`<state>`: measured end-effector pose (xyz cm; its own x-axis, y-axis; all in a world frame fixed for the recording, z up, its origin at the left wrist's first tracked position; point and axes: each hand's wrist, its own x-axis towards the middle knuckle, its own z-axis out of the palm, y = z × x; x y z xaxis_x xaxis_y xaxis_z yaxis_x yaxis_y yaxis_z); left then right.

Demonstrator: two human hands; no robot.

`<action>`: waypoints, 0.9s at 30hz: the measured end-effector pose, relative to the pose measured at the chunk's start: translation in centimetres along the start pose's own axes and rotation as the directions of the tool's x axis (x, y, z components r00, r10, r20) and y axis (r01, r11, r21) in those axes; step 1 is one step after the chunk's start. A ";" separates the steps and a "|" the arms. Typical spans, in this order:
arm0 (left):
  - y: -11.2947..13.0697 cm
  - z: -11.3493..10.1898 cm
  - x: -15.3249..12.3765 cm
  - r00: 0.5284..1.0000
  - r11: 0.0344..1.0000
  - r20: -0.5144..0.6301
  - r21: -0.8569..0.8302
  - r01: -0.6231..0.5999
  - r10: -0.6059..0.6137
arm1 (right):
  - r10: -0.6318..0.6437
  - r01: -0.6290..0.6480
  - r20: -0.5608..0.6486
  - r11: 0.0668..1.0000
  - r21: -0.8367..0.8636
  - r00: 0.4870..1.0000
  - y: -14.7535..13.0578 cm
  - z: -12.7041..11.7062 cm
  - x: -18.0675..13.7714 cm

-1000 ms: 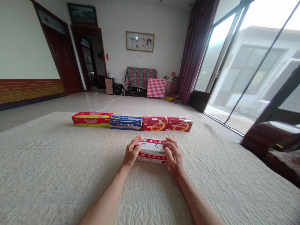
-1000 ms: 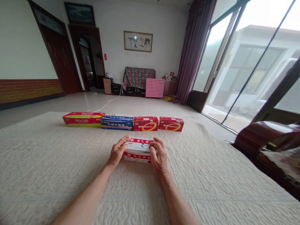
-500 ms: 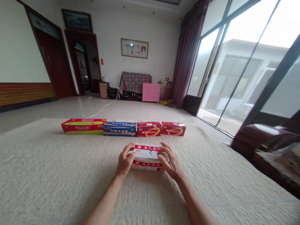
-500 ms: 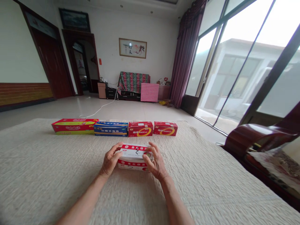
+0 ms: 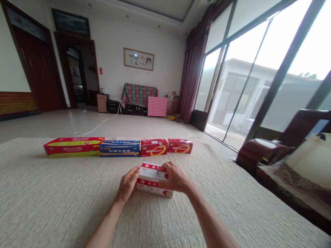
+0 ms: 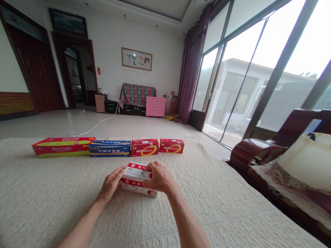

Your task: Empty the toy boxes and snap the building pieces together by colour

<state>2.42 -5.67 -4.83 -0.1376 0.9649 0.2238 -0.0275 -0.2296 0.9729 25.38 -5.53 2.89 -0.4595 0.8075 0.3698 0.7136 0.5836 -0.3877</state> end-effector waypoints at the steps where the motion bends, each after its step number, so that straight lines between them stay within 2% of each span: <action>1: 0.0 0.0 0.0 1.000 1.000 -0.006 0.000 -0.001 0.001 | 0.003 -0.003 -0.008 1.000 0.021 1.000 0.4 -0.2 0.0; 4: 0.1 0.1 0.0 0.998 1.000 -0.058 0.015 -0.004 0.005 | 0.042 -0.042 -0.073 0.999 0.006 0.996 2.8 -1.7 -0.7; 7: -0.1 0.3 -0.1 0.996 0.999 -0.085 0.050 -0.011 0.015 | 0.168 -0.183 -0.172 0.980 -0.075 0.971 6.7 -3.9 -2.1; 12: -0.6 0.4 0.0 0.998 0.994 -0.068 0.111 -0.005 0.013 | 0.436 -0.501 -0.303 0.845 -0.187 0.848 13.7 -7.1 -4.2; 16: -1.1 0.3 0.1 0.997 0.991 -0.071 0.134 0.006 0.004 | 0.537 -0.644 -0.401 0.737 -0.205 0.742 17.2 -8.0 -4.7; 19: -1.4 0.1 0.2 0.998 0.987 -0.068 0.160 0.006 0.005 | 0.584 -0.700 -0.426 0.687 -0.193 0.691 18.7 -7.9 -4.7; 21: -1.4 0.1 0.1 0.998 0.985 -0.067 0.172 0.006 0.006 | 0.601 -0.703 -0.397 0.684 -0.194 0.694 19.3 -7.9 -4.6; 25: -1.3 0.2 0.1 0.997 0.984 -0.072 0.175 0.019 -0.006 | 0.571 -0.646 -0.320 0.731 -0.222 0.756 20.1 -8.3 -4.6; 27: -1.2 0.2 0.1 0.997 0.985 -0.077 0.170 0.022 -0.009 | 0.573 -0.649 -0.323 0.727 -0.224 0.753 20.3 -8.6 -4.7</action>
<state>2.66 -5.29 -5.92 -0.2133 0.9541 0.2100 0.1384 -0.1832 0.9733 46.57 1.81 0.49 0.2334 0.9148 0.3296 0.9354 -0.1186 -0.3331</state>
